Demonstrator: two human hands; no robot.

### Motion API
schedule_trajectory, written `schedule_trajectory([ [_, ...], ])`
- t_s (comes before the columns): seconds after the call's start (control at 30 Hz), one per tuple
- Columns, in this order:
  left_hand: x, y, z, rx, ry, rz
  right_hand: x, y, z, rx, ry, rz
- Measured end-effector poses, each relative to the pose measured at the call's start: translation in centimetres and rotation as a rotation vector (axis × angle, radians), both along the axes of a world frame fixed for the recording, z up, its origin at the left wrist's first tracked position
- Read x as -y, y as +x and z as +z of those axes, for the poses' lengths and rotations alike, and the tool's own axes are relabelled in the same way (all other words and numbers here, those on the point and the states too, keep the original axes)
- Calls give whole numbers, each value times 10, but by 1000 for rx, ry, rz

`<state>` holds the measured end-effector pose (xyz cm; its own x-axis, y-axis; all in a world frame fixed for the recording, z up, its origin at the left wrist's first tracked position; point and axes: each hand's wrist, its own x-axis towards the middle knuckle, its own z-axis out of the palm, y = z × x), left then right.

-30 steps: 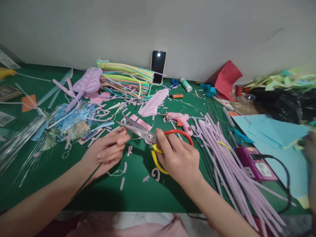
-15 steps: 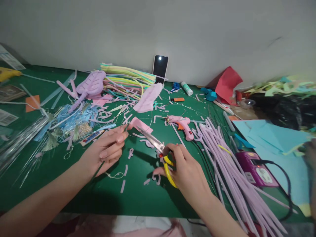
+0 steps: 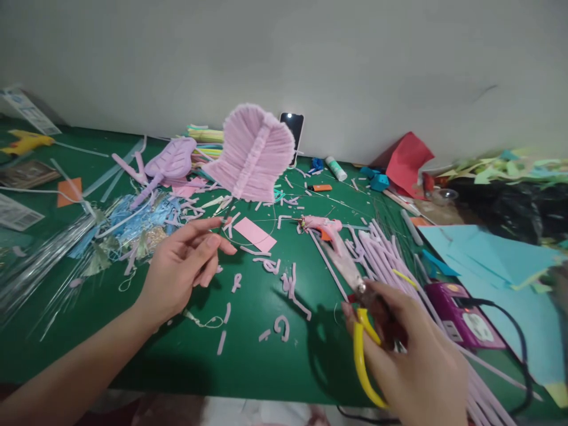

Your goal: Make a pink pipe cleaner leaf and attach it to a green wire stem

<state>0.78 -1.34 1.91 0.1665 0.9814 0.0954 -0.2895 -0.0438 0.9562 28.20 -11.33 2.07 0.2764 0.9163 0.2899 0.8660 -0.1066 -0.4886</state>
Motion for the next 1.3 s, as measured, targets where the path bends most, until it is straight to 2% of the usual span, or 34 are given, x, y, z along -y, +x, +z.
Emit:
schedule_trajectory([
  [0.03,1,0,0,-18,9,13,3,-7,5,-12,-23,-50],
  [0.07,1,1,0,-29,15,22,5,-15,10,-115,-75,-10],
  [0.23,2,3,0,-53,25,50,6,-46,20,-1017,-628,333],
  [0.3,2,3,0,-74,40,72,5,-51,18,-1224,-797,451],
  [0.37,2,2,1,-93,63,98,1,-55,16,-1311,-860,485],
  [0.47,2,0,0,-96,73,93,-6,-63,15,-1389,-828,479],
  [0.57,1,1,-1,-33,49,44,-15,-74,14,-1506,-815,555],
  [0.8,3,2,0,42,-84,-81,-30,-82,9,-1534,-769,634],
  [1.03,3,1,4,72,-186,-205,-33,-72,17,-1217,-732,668],
  [1.3,1,-2,6,141,-314,-270,-42,-72,24,-1130,-736,736],
])
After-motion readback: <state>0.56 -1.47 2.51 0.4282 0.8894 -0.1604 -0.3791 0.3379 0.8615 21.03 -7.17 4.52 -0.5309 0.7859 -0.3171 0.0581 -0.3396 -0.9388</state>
